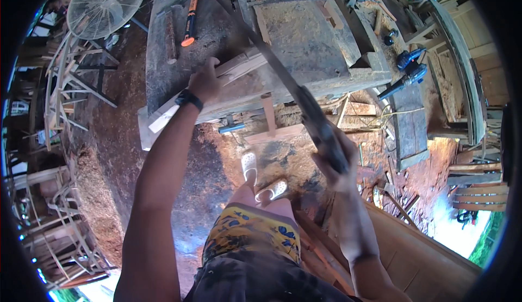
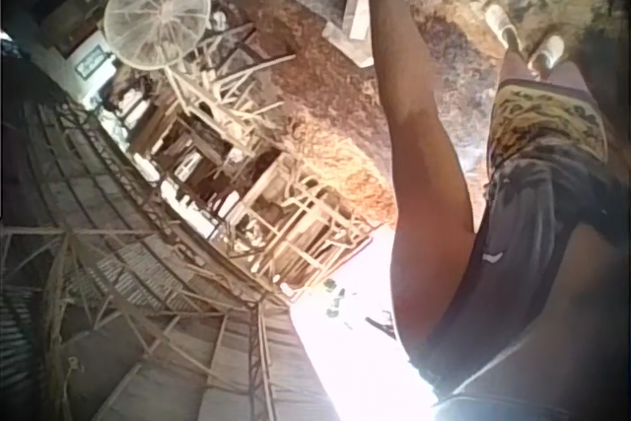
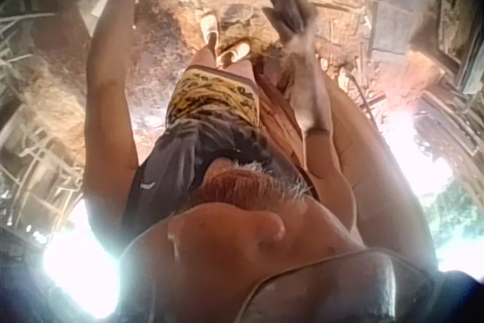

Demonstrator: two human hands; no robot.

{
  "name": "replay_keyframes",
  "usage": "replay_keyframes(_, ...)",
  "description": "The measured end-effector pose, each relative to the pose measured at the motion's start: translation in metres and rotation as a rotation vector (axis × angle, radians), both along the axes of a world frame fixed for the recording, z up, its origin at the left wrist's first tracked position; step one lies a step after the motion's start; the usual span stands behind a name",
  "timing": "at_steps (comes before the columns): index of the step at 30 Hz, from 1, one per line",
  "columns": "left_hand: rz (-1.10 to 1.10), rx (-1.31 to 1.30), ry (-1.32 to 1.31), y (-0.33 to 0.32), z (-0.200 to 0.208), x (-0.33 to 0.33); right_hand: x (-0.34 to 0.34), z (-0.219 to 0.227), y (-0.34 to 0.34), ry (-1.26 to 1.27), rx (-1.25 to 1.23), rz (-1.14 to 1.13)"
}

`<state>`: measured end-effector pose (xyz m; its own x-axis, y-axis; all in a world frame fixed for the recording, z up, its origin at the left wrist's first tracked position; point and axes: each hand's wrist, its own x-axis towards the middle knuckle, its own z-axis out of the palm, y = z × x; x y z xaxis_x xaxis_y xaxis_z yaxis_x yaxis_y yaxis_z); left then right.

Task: The person saws through a piece of wood using a handsaw, then moves to a different area and continues sawing a curved piece of wood.

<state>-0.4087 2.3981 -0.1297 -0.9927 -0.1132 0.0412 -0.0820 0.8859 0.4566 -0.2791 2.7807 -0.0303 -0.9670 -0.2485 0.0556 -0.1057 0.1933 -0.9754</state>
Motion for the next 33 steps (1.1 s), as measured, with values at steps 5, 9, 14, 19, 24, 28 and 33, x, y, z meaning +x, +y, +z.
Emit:
replay_keyframes(5,-0.139,0.088,-0.244,-0.027,-0.001,-0.010,0.044,0.009,0.029,0.062,-0.025,-0.063)
replay_keyframes(9,-0.249,-0.040,0.183,-0.007,-0.003,-0.016,0.079,0.009,0.024,0.030,-0.092,-0.148)
replay_keyframes(14,-0.292,-0.047,0.124,0.027,0.002,-0.037,0.110,0.003,0.010,0.057,-0.136,-0.213)
replay_keyframes(19,-0.286,0.130,-0.025,0.025,0.003,-0.033,0.123,0.002,0.001,0.005,-0.234,-0.260)
replay_keyframes(24,-0.266,0.266,-0.061,0.015,0.006,-0.028,0.122,-0.002,-0.011,-0.032,-0.193,-0.242)
replay_keyframes(28,-0.159,0.031,-0.052,0.021,0.006,-0.014,0.115,-0.011,-0.024,-0.036,-0.199,-0.249)
replay_keyframes(33,-0.223,-0.118,0.041,0.028,0.000,0.005,0.103,-0.025,-0.039,-0.083,-0.107,-0.239)
